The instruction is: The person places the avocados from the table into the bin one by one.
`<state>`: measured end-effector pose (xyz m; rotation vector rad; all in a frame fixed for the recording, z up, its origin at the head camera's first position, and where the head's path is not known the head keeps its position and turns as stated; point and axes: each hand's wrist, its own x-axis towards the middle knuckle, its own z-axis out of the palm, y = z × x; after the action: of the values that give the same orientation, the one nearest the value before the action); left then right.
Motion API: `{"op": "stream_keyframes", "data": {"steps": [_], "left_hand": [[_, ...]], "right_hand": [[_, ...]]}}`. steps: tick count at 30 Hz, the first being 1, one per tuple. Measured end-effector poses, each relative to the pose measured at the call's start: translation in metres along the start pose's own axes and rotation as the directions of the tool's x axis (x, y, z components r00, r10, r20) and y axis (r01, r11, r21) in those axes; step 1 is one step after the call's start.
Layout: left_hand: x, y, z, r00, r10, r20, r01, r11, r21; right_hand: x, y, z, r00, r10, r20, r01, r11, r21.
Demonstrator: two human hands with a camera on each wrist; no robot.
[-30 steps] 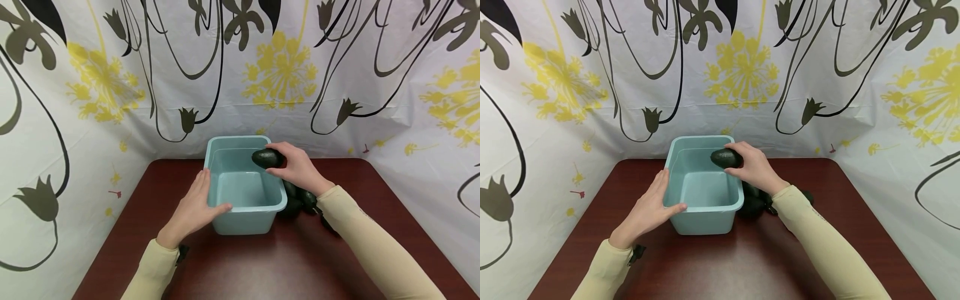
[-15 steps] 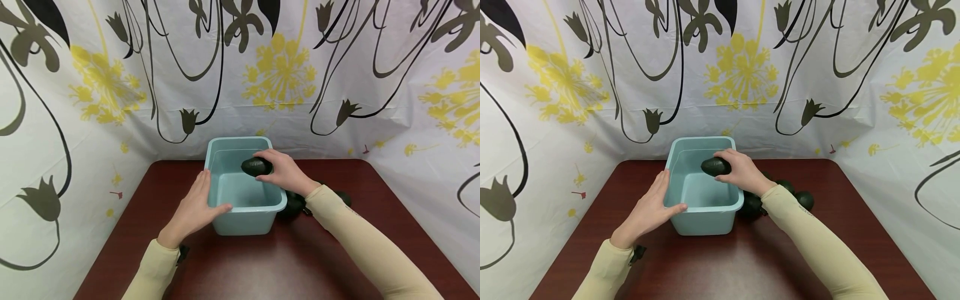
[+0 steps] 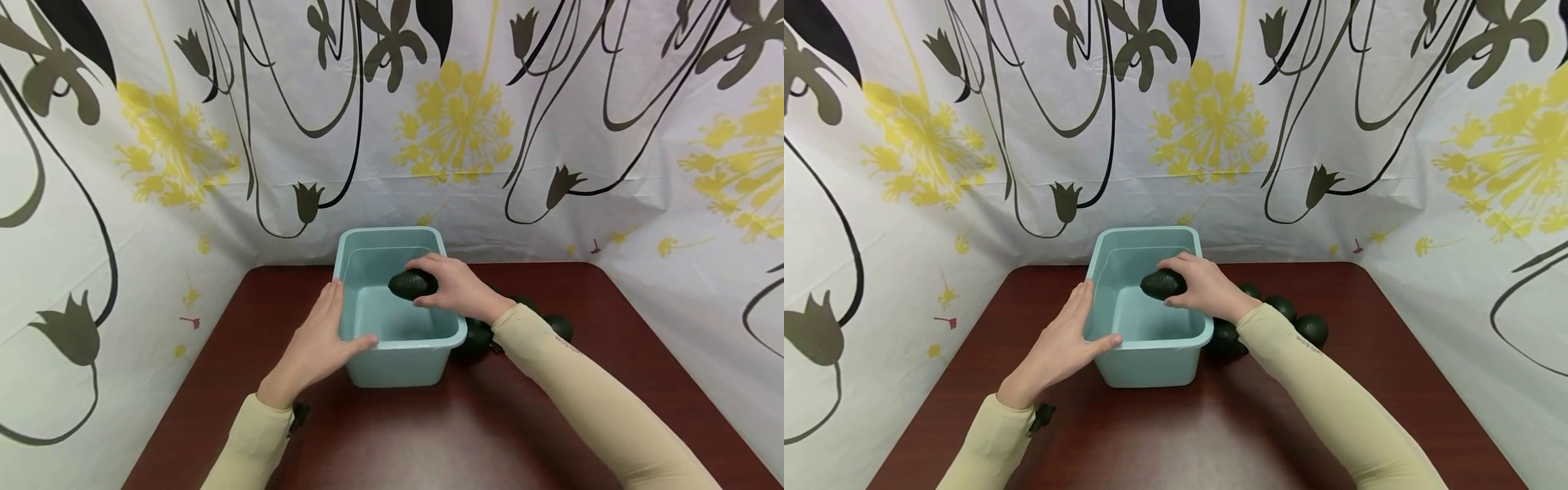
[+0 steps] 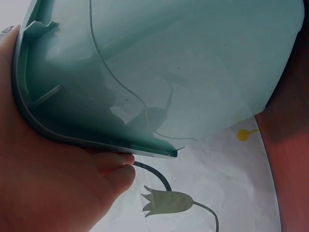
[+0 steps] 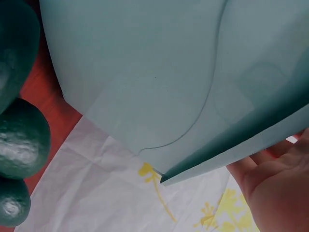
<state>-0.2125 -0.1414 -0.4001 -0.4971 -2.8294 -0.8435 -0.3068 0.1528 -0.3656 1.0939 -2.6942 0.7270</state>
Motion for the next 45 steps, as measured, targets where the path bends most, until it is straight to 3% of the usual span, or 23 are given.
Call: {"op": "stream_keyframes", "data": {"steps": [11, 24, 36, 45], "left_hand": [[-0.001, -0.001, 0.001, 1.000, 0.002, -0.004, -0.002, 1.000, -0.005], [-0.001, 0.000, 0.000, 1.000, -0.008, -0.002, 0.007, 1.000, -0.017], [-0.001, 0.000, 0.001, 1.000, -0.008, -0.003, 0.008, 1.000, -0.015], [-0.001, 0.000, 0.000, 1.000, -0.004, -0.008, 0.004, 1.000, -0.009]], "right_hand": [[0.007, -0.002, 0.003, 0.994, 0.004, 0.106, 0.001, 0.999, -0.049], [0.017, -0.005, 0.006, 0.969, 0.007, 0.247, 0.026, 0.991, -0.131], [0.020, -0.008, 0.008, 0.950, -0.027, 0.312, 0.080, 0.984, -0.159], [0.020, -0.009, 0.008, 0.946, -0.010, 0.324, 0.067, 0.984, -0.167]]}}
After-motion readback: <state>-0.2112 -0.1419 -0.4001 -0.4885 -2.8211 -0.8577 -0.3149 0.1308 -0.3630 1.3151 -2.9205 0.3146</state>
